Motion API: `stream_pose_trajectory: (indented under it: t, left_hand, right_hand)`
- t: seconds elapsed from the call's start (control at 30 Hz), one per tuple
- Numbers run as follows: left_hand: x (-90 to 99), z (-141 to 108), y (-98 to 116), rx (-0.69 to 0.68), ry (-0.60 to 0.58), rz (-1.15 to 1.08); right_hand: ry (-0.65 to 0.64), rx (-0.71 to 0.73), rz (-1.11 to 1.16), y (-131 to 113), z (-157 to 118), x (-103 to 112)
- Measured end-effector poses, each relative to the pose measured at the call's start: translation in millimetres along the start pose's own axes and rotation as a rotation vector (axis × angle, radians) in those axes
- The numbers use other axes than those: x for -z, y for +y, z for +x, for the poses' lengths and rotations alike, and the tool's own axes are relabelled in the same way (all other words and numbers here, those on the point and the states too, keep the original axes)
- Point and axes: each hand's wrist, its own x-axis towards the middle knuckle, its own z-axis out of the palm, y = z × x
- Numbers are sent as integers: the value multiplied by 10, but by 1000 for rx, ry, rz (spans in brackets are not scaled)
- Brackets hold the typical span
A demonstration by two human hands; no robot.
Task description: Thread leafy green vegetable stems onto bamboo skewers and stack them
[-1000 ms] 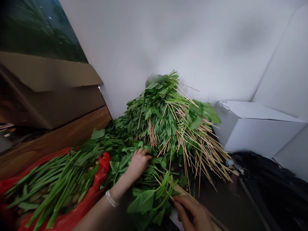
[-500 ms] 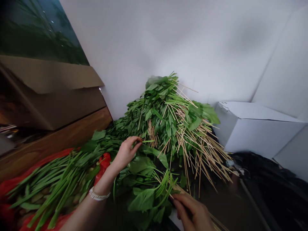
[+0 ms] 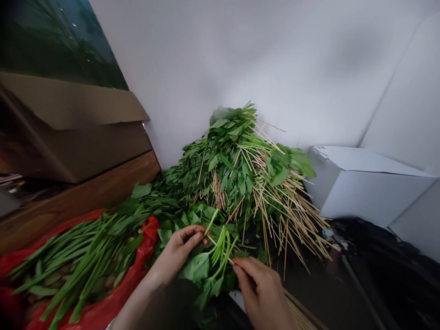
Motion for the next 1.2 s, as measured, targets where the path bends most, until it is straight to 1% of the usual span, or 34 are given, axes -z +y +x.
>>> stream_pose_trajectory:
  t: [0.2, 0.4, 0.53, 0.67, 0.9, 1.07, 1.13, 1.2]
  left_hand:
    - [-2, -34, 58, -35, -22, 44]
    - [13, -38, -15, -18, 6, -26]
    - [11, -46, -56, 2, -12, -55]
    - [21, -41, -97, -13, -20, -30]
    - [23, -47, -102, -28, 13, 73]
    - [2, -56, -151, -85, 27, 172]
    - [1, -50, -184, -82, 25, 163]
    - [8, -42, -207, -44, 19, 95]
  right_hand:
    - [-18, 1, -2, -19, 18, -45]
    - [-10, 23, -4, 15, -15, -40]
    - [-10, 19, -7, 27, -29, -50]
    - [-19, 20, 13, 24, -26, -64]
    - [-4, 51, -28, 35, -39, -78]
    - [-3, 60, -61, 49, -57, -108]
    - [-6, 61, -61, 56, -65, -115]
    - [-11, 60, -61, 64, -73, -116]
